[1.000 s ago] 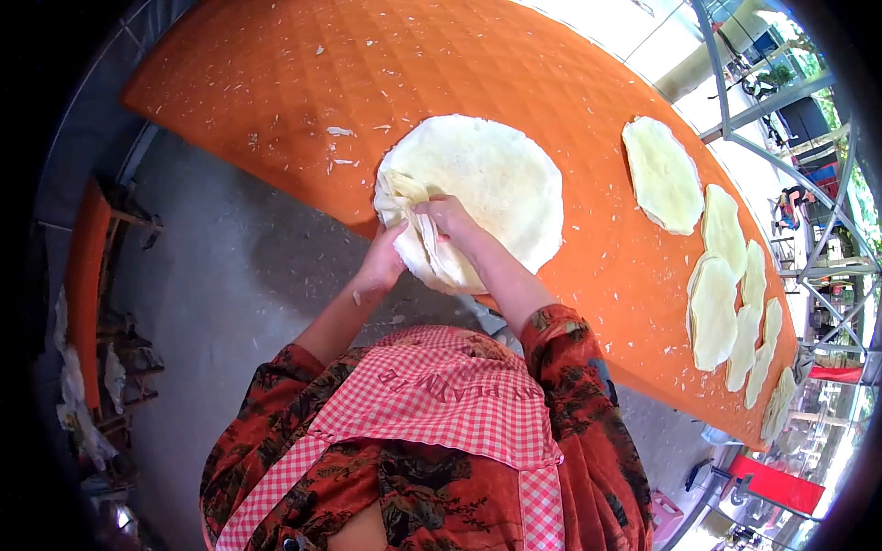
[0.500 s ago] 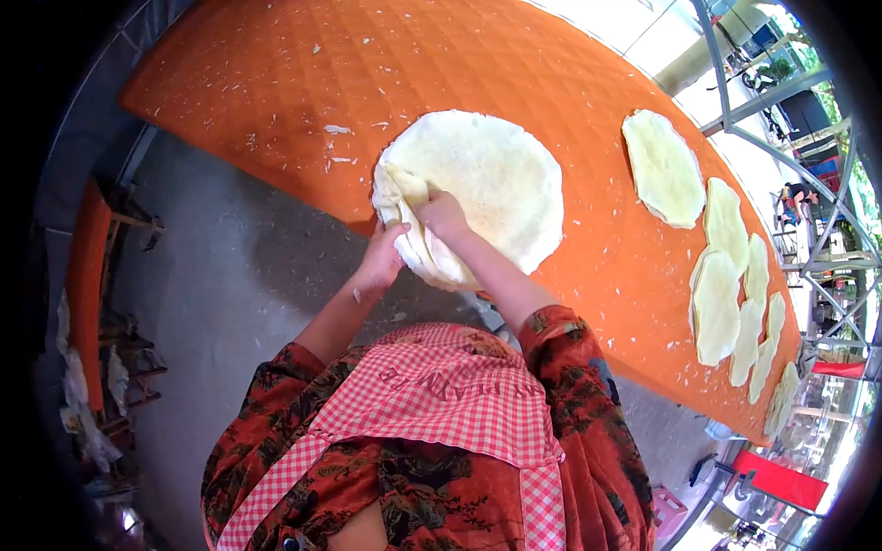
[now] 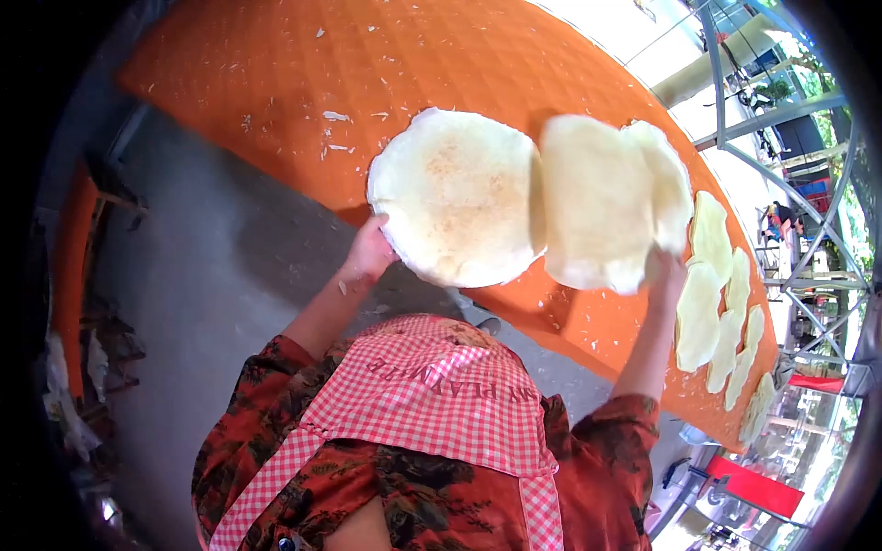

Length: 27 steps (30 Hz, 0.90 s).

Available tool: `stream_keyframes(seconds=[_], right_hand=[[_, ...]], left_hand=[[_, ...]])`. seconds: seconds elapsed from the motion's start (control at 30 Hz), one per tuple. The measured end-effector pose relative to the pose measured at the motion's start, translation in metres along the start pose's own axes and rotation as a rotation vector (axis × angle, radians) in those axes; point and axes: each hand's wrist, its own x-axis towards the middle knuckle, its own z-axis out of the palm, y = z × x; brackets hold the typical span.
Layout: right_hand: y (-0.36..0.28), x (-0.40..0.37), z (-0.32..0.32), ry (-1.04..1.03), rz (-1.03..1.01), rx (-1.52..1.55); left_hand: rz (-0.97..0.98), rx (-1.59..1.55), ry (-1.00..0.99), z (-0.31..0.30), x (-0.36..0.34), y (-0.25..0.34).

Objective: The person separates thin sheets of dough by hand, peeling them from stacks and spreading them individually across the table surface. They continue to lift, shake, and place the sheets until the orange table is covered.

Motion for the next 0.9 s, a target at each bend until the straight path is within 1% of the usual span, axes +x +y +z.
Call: stream_keyframes(seconds=[0.03,0.07,0.1,0.13,0.17,0.2,0.23,0.27,0.3,0.33,0.37,0.43,0.5,0.53,0.63,0.67,0.77,0.8,0.87,0.9], right_hand=[[0.031,-0.03,0.006,-0.192,0.719,0.532],[0.061,-0.06,0.022,-0.127,1.215,0.595],[0.048,-0.073,0.013,-0.035,1.055,0.328],[0.017,-0.082,0.009,0.058,0.883,0.069],[-0.027,-0.076,0.004,0.152,0.697,-0.181],[-0.09,-0.048,-0.006,0.067,0.795,0.177],[-0.156,-0.023,-0.015,-0.112,0.79,0.531],[-0.222,0.003,-0.025,-0.305,0.836,0.855],[-0.266,0.015,-0.018,-0.486,0.655,1.141],[-0.304,0.023,-0.004,-0.527,0.407,1.04],[-0.335,0.024,0.022,-0.392,0.072,0.957],[-0.387,0.045,0.021,-0.45,0.012,0.882],[-0.396,0.059,0.021,-0.556,0.021,0.838],[-0.401,0.062,0.023,-0.608,0.022,0.812],[-0.396,0.063,0.027,-0.582,-0.005,0.902],[-0.392,0.063,0.028,-0.631,0.061,0.959],[-0.382,0.066,0.04,-0.766,0.261,1.126],[-0.378,0.065,0.049,-0.721,0.199,1.134],[-0.37,0.06,0.066,-0.633,0.081,1.153],[-0.37,0.061,0.065,-0.614,0.069,1.054]], left_hand=[[-0.049,-0.089,-0.058,-0.008,0.003,0.003],[-0.1,-0.174,-0.117,-0.014,0.004,0.004],[-0.111,-0.167,-0.137,-0.014,0.001,0.004],[-0.12,-0.16,-0.161,-0.012,-0.001,0.005],[-0.122,-0.152,-0.188,-0.009,0.003,0.007],[-0.142,-0.149,-0.221,-0.012,0.006,0.006],[-0.135,-0.113,-0.202,-0.009,0.004,0.005],[-0.128,-0.071,-0.187,-0.002,0.002,0.006],[-0.117,-0.029,-0.176,0.004,0.004,0.007],[-0.11,0.012,-0.157,0.007,0.005,0.006],[-0.096,0.05,-0.136,0.009,0.005,0.005],[-0.071,0.1,-0.105,0.008,0.009,0.006],[-0.056,0.114,-0.086,0.005,0.01,0.004],[-0.052,0.166,-0.044,0.005,0.008,0.005],[-0.091,0.088,-0.038,0.009,0.001,0.006],[-0.113,0.029,-0.074,0.0,0.003,0.005],[-0.07,0.102,-0.143,0.001,-0.004,0.006],[-0.059,0.089,-0.166,0.004,-0.002,0.007],[-0.01,0.106,-0.142,0.013,0.0,0.004],[0.015,0.117,-0.128,0.017,0.0,0.003]])
